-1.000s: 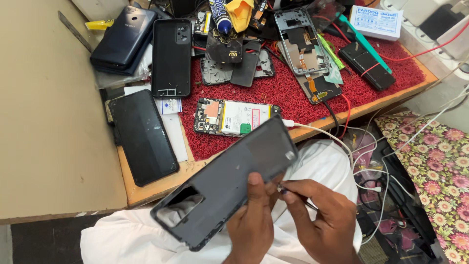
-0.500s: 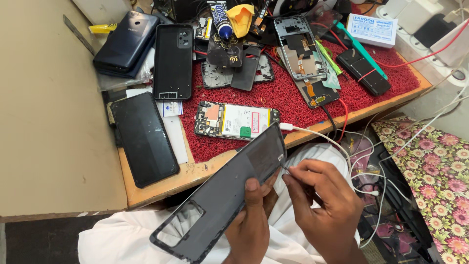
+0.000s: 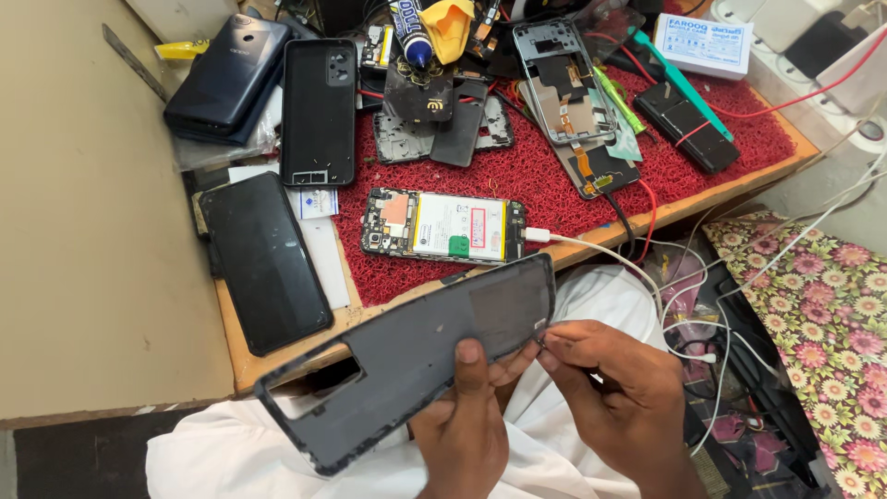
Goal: The person holds a disassembled smartphone and uses a small metal tool to scrape adhesive residue from the inside of a phone case. The person repeatedly wipes the tool on their clothing and continues scraping along the edges of the case.
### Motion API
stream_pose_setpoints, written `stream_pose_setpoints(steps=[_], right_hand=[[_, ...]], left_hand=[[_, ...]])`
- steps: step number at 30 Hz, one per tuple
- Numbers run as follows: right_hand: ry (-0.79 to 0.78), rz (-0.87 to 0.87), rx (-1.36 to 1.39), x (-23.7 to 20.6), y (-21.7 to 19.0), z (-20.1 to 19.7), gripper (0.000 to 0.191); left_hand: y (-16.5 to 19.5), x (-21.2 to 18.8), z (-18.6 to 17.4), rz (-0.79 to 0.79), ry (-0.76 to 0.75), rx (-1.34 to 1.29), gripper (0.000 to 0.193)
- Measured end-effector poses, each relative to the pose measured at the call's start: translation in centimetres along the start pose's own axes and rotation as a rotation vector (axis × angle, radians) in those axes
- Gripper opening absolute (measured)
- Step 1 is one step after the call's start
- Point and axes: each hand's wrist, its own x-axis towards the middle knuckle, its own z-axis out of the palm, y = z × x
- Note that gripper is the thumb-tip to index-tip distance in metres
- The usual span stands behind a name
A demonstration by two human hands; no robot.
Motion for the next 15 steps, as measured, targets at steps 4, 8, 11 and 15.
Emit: stream_pose_setpoints(steps=[4, 8, 11, 15], right_hand=[[-0.086, 0.026, 0.035, -0.2, 0.6, -1.1, 0.013], [-0.129, 0.005, 0.024, -0.2, 1.2, -1.8, 0.016], [-0.156, 0.076, 0.046, -0.2, 1.4, -2.1, 0.016], [-0.155, 0.14, -0.043, 0.6, 0.8, -2.8, 0.014]], left_hand=[[0.1, 0.0, 0.2, 0.025, -0.03, 0.015, 0.033], [0.0, 0.0, 0.2, 0.008, -0.02, 0.066, 0.031], [-0.2, 0.1, 0.2, -0.054, -0.012, 0.088, 0.033], [-0.5, 0.2, 0.3, -0.029, -0.013, 0.154, 0.032]])
